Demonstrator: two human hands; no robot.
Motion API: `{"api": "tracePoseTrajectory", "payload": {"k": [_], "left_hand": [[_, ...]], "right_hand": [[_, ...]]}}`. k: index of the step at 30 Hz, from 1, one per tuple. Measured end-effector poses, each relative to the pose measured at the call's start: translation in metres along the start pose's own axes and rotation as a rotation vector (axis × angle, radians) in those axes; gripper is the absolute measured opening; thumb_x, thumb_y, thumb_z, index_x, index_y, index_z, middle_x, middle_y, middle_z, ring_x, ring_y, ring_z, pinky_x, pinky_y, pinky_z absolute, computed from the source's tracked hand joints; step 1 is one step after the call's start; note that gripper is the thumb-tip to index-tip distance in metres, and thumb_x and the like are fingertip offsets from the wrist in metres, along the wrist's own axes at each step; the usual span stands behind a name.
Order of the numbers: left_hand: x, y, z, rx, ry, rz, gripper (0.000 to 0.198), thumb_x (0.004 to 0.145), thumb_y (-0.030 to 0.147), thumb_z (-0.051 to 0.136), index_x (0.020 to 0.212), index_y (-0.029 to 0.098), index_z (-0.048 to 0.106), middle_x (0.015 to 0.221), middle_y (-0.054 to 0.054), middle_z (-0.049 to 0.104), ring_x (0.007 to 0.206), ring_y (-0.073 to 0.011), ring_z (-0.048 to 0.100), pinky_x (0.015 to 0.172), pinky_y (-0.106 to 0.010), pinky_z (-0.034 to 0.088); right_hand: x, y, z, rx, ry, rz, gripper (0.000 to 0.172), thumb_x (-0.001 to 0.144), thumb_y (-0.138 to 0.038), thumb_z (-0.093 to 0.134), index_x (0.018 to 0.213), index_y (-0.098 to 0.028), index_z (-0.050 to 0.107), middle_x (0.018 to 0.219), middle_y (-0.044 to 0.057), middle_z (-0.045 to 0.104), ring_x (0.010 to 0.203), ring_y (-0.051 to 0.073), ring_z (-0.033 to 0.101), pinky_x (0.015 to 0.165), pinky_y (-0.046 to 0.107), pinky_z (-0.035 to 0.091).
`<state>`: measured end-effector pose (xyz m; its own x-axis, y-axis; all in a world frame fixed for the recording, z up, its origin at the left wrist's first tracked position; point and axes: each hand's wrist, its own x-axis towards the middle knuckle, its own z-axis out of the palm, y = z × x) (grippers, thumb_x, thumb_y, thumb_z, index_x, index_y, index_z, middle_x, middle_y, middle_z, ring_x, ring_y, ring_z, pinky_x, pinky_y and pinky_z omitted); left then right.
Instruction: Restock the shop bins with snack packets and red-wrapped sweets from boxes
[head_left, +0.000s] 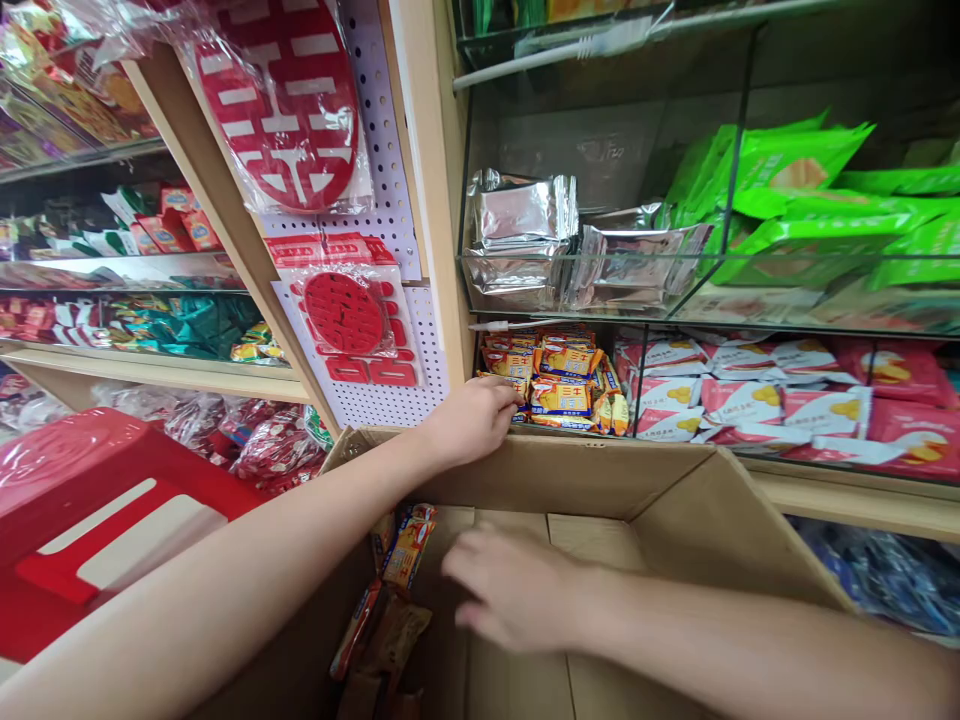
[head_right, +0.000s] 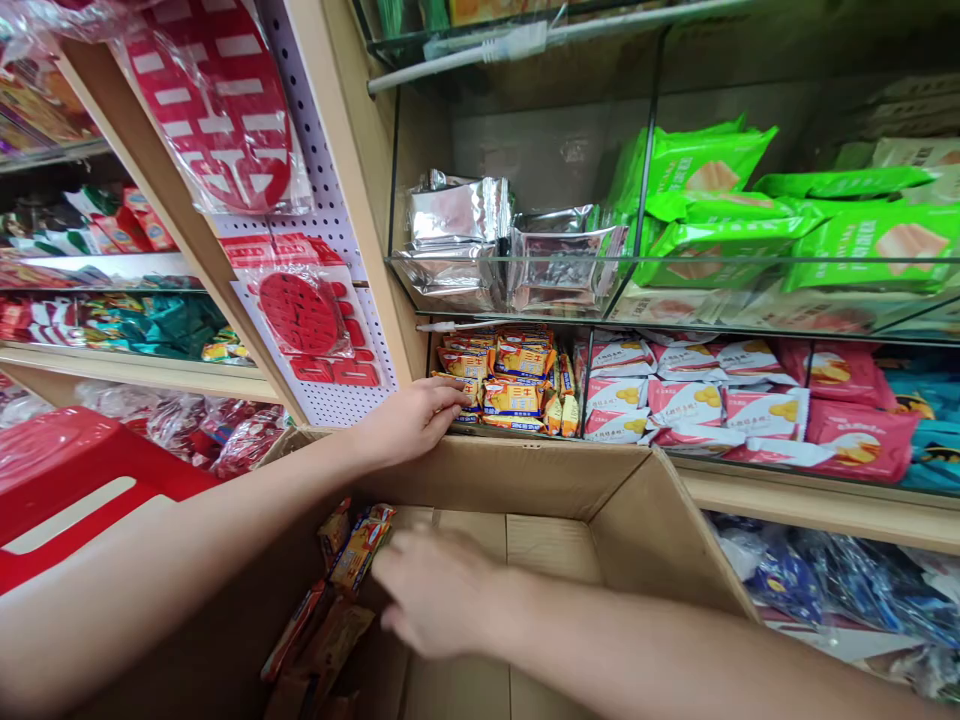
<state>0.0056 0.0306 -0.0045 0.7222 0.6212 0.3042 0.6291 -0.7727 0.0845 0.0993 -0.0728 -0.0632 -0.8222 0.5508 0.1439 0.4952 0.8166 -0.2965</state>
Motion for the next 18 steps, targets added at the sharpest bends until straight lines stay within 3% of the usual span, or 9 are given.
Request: {"api": "tracePoseTrajectory", "payload": {"k": [2,3,6,8,12,15,18], "left_hand": [[0.000,0.000,0.001,-0.004,-0.002,0.003,0.030,0.083,0.018,0.035,0.096,0.012,0.061,0.101,-0.010,0.063,0.096,-0.0183,0.056,0.087,-0.030,0.043],[0.000,-0.001,0.001,-0.006,-0.004,0.002,0.030,0.083,0.018,0.035,0.096,0.012,0.061,0.100,-0.010,0.063,0.096,-0.0181,0.056,0.087,-0.030,0.043],[0.000,-0.002,0.003,-0.009,-0.016,0.002,0.030,0.083,0.018,0.035,0.095,0.012,0.061,0.098,-0.010,0.063,0.095,-0.0177,0.057,0.086,-0.030,0.044],[-0.001,-0.003,0.004,-0.012,-0.019,0.007,0.029,0.083,0.018,0.035,0.095,0.012,0.061,0.097,-0.009,0.063,0.095,-0.0172,0.057,0.086,-0.030,0.044],[-0.002,-0.004,0.003,0.001,0.014,0.026,0.030,0.083,0.018,0.035,0.099,0.011,0.059,0.101,-0.010,0.062,0.097,-0.0167,0.055,0.088,-0.029,0.043],[0.005,-0.003,-0.003,0.091,0.029,0.112,0.036,0.083,0.016,0.034,0.114,0.008,0.050,0.123,-0.015,0.048,0.115,-0.0200,0.042,0.097,-0.033,0.036],[0.027,0.001,-0.007,0.185,-0.078,0.215,0.045,0.084,0.017,0.032,0.127,0.005,0.036,0.136,-0.017,0.030,0.127,-0.0221,0.026,0.104,-0.036,0.025]], "right_hand": [[0.000,-0.009,0.036,0.018,-0.035,-0.138,0.048,0.068,-0.037,0.059,0.109,-0.012,0.051,0.113,0.016,0.051,0.100,0.027,0.049,0.070,0.031,0.044],[-0.001,-0.012,0.053,0.028,-0.057,-0.201,0.050,0.071,-0.038,0.056,0.114,-0.015,0.047,0.119,0.015,0.047,0.103,0.027,0.047,0.069,0.031,0.044],[-0.007,-0.016,0.094,0.051,-0.161,-0.315,0.038,0.081,-0.032,0.044,0.118,-0.028,0.043,0.107,0.007,0.055,0.085,0.021,0.056,0.055,0.028,0.044],[-0.009,-0.019,0.110,0.037,-0.266,-0.318,0.034,0.080,-0.027,0.045,0.114,-0.028,0.047,0.090,0.004,0.061,0.074,0.019,0.058,0.049,0.026,0.042],[-0.002,-0.023,0.121,0.060,-0.371,-0.138,0.028,0.079,-0.030,0.047,0.104,-0.020,0.053,0.079,0.005,0.061,0.070,0.017,0.058,0.051,0.025,0.044],[0.003,-0.025,0.118,0.116,-0.238,-0.077,0.030,0.081,-0.037,0.044,0.107,-0.023,0.051,0.095,0.006,0.059,0.083,0.019,0.057,0.061,0.029,0.047],[0.001,-0.024,0.112,0.141,-0.123,-0.212,0.025,0.084,-0.035,0.040,0.108,-0.031,0.050,0.120,0.002,0.048,0.107,0.021,0.047,0.072,0.032,0.047]]}}
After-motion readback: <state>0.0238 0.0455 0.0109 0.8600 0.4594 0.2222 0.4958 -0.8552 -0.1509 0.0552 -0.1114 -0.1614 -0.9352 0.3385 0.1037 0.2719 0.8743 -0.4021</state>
